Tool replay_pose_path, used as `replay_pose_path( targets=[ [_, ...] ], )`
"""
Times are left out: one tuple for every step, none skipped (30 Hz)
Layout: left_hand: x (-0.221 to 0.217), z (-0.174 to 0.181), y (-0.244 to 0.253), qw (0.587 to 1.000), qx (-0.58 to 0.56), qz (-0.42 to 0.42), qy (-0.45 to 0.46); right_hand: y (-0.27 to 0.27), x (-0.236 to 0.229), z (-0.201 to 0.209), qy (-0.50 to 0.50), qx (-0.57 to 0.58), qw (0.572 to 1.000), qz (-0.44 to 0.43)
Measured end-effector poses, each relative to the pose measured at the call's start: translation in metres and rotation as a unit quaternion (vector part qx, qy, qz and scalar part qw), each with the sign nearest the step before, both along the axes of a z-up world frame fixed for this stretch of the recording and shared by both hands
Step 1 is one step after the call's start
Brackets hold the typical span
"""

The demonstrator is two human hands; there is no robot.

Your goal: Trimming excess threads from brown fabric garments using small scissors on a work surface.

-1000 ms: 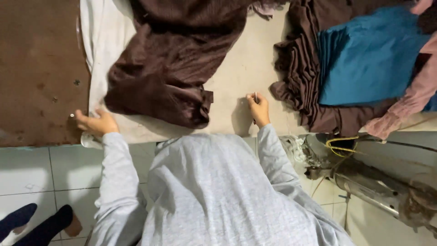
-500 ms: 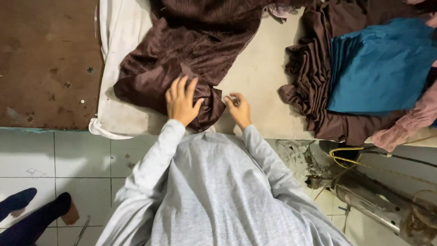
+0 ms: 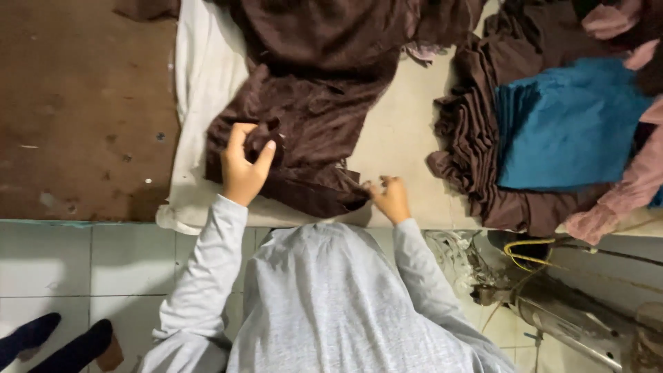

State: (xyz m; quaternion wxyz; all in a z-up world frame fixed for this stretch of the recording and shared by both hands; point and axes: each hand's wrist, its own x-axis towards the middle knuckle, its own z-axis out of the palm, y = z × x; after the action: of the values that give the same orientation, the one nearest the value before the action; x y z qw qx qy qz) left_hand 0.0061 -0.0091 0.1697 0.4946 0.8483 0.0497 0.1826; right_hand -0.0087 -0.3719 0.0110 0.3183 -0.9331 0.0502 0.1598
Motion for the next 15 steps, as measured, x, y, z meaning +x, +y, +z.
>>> replay_pose_path(
  targets=[
    [0.001,0.018,-0.003,0.998,-0.067,-0.016,0.004,0.001,0.006,0.015,-0.051,0.043,0.996,-0.056],
    [0.002,0.035,-0.005,0.991,-0.133,-0.032,0.008,0.002,0.013,0.031,-0.1,0.086,0.985,-0.112],
    [0.003,0.042,-0.006,0.991,-0.132,-0.034,0.002,0.024,0.02,0.067,-0.106,0.087,0.984,-0.113],
    [0.004,0.049,-0.008,0.989,-0.142,-0.043,0.013,0.045,0.026,0.103,-0.119,0.179,0.968,-0.129],
    [0.001,0.054,-0.011,0.986,-0.154,-0.054,0.029,0.064,0.025,0.138,-0.127,0.267,0.944,-0.146],
    [0.003,0.06,-0.014,0.986,-0.154,-0.057,0.029,0.085,0.03,0.17,-0.128,0.266,0.944,-0.148],
    [0.003,0.067,-0.016,0.989,-0.133,-0.066,0.015,0.106,0.032,0.202,-0.125,0.303,0.938,-0.111],
    [0.003,0.073,-0.018,0.991,-0.112,-0.076,0.001,0.126,0.035,0.234,-0.123,0.339,0.93,-0.074],
    [0.003,0.077,-0.02,0.99,-0.111,-0.082,0.002,0.138,0.038,0.244,-0.124,0.339,0.929,-0.08],
    [0.002,0.081,-0.023,0.994,-0.073,-0.087,0.001,0.15,0.041,0.255,-0.12,0.35,0.927,-0.058],
    [0.005,0.084,-0.026,0.995,-0.037,-0.093,-0.004,0.16,0.047,0.267,-0.118,0.359,0.925,-0.037],
    [0.006,0.091,-0.025,0.994,-0.037,-0.102,-0.005,0.163,0.051,0.261,-0.123,0.358,0.925,-0.044],
    [0.005,0.097,-0.024,0.99,-0.049,-0.13,0.016,0.165,0.055,0.254,-0.123,0.363,0.923,-0.027],
    [0.003,0.102,-0.023,0.985,-0.06,-0.158,0.038,0.168,0.058,0.248,-0.123,0.369,0.921,-0.009],
    [0.007,0.097,-0.019,0.985,-0.061,-0.16,0.038,0.166,0.058,0.256,-0.124,0.368,0.921,-0.011]
  ],
)
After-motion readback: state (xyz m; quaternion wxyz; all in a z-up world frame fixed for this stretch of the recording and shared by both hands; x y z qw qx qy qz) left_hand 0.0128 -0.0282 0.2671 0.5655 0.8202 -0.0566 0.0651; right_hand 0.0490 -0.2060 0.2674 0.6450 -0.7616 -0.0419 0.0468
